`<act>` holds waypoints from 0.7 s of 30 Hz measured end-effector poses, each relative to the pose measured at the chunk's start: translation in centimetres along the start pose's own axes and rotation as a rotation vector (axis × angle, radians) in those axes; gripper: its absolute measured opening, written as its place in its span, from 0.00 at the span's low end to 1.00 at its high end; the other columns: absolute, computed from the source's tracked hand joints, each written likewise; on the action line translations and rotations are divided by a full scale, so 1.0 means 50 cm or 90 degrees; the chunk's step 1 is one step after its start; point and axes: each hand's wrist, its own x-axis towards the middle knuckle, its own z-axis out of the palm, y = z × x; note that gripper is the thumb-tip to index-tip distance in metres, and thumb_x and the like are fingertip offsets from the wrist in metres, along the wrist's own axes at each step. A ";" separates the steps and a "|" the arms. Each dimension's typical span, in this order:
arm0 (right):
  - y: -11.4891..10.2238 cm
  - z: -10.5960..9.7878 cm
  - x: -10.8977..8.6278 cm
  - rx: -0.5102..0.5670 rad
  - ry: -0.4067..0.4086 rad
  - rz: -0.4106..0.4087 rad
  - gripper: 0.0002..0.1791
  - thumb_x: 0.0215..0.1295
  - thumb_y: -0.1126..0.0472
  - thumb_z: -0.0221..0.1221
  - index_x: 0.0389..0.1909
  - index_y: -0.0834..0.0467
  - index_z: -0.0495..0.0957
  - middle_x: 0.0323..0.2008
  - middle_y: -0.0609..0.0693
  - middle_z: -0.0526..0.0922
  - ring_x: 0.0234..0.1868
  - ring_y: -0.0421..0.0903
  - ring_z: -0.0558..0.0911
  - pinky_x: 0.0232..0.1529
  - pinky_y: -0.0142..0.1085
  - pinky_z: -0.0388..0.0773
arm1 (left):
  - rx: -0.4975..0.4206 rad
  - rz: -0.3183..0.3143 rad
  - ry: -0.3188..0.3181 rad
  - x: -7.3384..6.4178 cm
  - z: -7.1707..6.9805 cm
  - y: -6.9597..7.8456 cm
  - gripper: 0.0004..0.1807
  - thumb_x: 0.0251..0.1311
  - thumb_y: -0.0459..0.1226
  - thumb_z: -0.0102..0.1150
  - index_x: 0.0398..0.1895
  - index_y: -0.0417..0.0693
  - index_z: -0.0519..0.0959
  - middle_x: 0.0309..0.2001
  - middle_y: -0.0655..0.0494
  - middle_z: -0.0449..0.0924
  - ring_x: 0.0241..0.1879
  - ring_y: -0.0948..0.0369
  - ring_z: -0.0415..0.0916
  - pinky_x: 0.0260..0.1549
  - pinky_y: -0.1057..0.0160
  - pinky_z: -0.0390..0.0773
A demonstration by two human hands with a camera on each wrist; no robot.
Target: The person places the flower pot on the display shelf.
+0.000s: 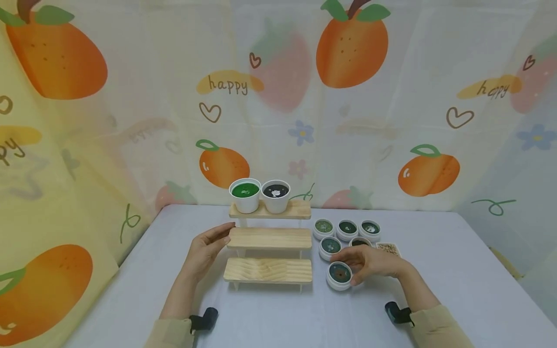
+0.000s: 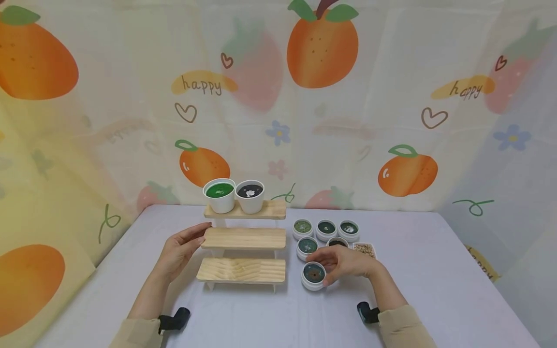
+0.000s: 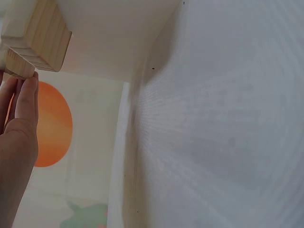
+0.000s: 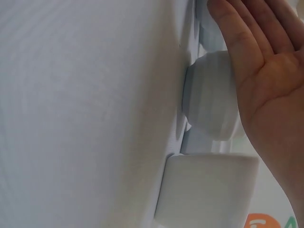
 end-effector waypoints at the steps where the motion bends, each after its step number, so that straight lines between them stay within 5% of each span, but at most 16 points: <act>1: 0.000 0.001 0.001 0.001 -0.002 0.002 0.38 0.53 0.64 0.71 0.66 0.65 0.69 0.67 0.67 0.71 0.63 0.29 0.74 0.63 0.23 0.74 | 0.001 -0.002 0.000 0.000 0.000 0.000 0.28 0.66 0.30 0.57 0.67 0.29 0.66 0.53 0.70 0.81 0.54 0.74 0.78 0.56 0.77 0.77; 6: 0.001 0.003 0.005 -0.014 -0.004 0.003 0.38 0.52 0.64 0.72 0.66 0.65 0.69 0.66 0.67 0.72 0.61 0.23 0.73 0.63 0.22 0.73 | 0.002 -0.006 -0.001 -0.002 0.000 0.002 0.28 0.66 0.30 0.57 0.68 0.30 0.66 0.54 0.70 0.81 0.55 0.74 0.77 0.57 0.77 0.77; 21: 0.001 0.004 0.008 -0.023 0.003 0.011 0.37 0.51 0.64 0.73 0.64 0.63 0.72 0.64 0.64 0.75 0.60 0.25 0.75 0.61 0.22 0.75 | 0.005 -0.008 0.003 0.000 0.000 -0.001 0.28 0.66 0.31 0.57 0.67 0.30 0.67 0.55 0.68 0.80 0.55 0.74 0.77 0.57 0.77 0.77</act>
